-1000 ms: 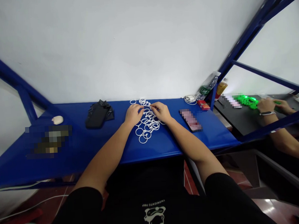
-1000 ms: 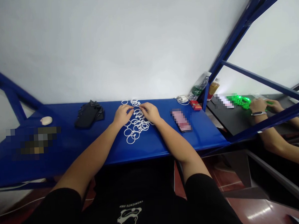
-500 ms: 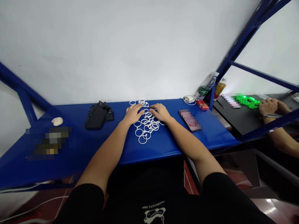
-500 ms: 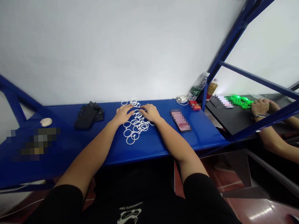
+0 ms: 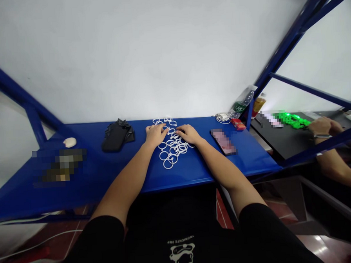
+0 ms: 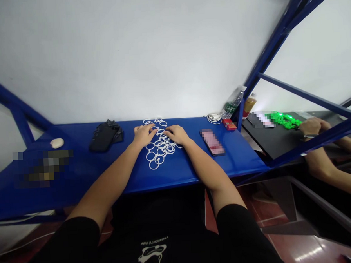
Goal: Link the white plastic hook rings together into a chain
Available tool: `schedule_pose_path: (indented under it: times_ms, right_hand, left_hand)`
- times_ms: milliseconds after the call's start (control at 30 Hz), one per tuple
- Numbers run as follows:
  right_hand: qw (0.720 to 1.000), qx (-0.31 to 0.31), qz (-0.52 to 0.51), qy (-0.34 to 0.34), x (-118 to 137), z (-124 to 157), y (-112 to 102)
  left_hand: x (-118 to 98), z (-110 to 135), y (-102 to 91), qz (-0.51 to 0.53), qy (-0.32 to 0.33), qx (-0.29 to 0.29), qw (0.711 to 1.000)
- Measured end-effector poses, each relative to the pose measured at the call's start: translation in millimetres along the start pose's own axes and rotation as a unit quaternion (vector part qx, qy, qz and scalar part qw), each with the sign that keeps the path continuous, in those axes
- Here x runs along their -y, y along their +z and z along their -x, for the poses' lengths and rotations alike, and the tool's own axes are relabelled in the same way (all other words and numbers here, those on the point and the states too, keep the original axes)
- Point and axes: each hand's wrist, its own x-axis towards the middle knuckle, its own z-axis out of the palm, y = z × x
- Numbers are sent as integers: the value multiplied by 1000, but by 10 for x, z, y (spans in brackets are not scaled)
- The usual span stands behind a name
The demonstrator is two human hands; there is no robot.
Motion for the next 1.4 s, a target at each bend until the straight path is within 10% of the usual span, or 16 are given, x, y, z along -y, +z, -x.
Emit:
schedule_pose_path:
  times_ms: [433, 833, 1400]
  right_hand:
    - [1000, -17, -8, -7, 8, 0, 3]
    - [989, -104, -32, -105, 177, 23, 0]
    - [982, -133, -37, -128, 167, 55, 47]
  left_hand:
    - [-138, 27, -179, -84, -53, 95, 990]
    - [-413, 127, -222, 30, 88, -108, 990]
    - [-400, 80, -74, 151, 143, -72, 976]
